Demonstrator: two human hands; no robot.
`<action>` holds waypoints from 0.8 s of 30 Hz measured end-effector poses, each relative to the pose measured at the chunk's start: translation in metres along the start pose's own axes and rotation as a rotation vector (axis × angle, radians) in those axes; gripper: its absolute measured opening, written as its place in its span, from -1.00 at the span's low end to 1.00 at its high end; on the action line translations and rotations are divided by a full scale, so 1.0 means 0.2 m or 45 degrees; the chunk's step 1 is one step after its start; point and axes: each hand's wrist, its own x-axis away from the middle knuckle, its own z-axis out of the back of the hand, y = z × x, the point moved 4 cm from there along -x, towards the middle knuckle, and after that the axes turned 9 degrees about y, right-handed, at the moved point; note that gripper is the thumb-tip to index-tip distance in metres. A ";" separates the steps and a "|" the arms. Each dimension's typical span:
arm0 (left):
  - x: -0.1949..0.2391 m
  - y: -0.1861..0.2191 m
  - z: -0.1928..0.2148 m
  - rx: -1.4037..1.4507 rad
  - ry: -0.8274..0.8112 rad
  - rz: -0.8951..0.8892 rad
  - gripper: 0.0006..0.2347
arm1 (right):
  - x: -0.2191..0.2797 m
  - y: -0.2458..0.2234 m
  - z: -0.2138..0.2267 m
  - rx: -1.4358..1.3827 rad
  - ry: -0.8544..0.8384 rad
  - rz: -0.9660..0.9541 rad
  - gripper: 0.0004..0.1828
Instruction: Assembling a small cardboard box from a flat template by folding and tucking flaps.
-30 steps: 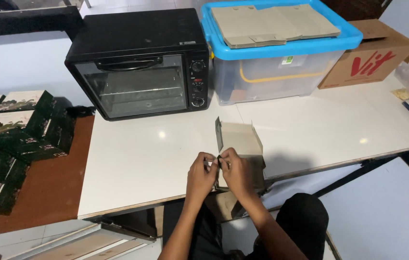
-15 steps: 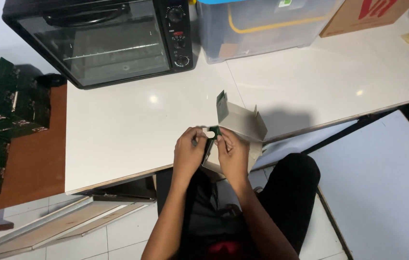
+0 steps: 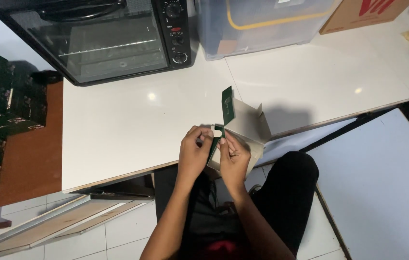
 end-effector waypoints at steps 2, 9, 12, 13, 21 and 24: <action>0.01 0.02 0.01 0.001 0.005 -0.005 -0.88 | 0.00 -0.01 0.00 0.011 0.016 0.005 -0.69; 0.01 0.08 0.02 -0.030 -0.015 -0.032 -0.87 | 0.02 0.03 0.01 -0.014 0.034 0.050 -0.67; 0.01 0.07 0.02 -0.036 -0.024 -0.034 -0.87 | 0.03 0.07 0.01 -0.035 0.002 0.046 -0.67; 0.00 0.07 0.03 -0.033 -0.022 -0.032 -0.87 | 0.03 0.07 0.00 -0.062 -0.023 0.033 -0.66; 0.03 0.08 0.04 -0.099 -0.096 -0.124 -0.88 | -0.08 0.31 0.05 -0.417 -0.048 -0.343 -0.77; 0.06 0.12 0.04 -0.275 -0.145 -0.235 -0.85 | -0.08 0.42 0.03 -0.535 -0.098 -0.456 -0.77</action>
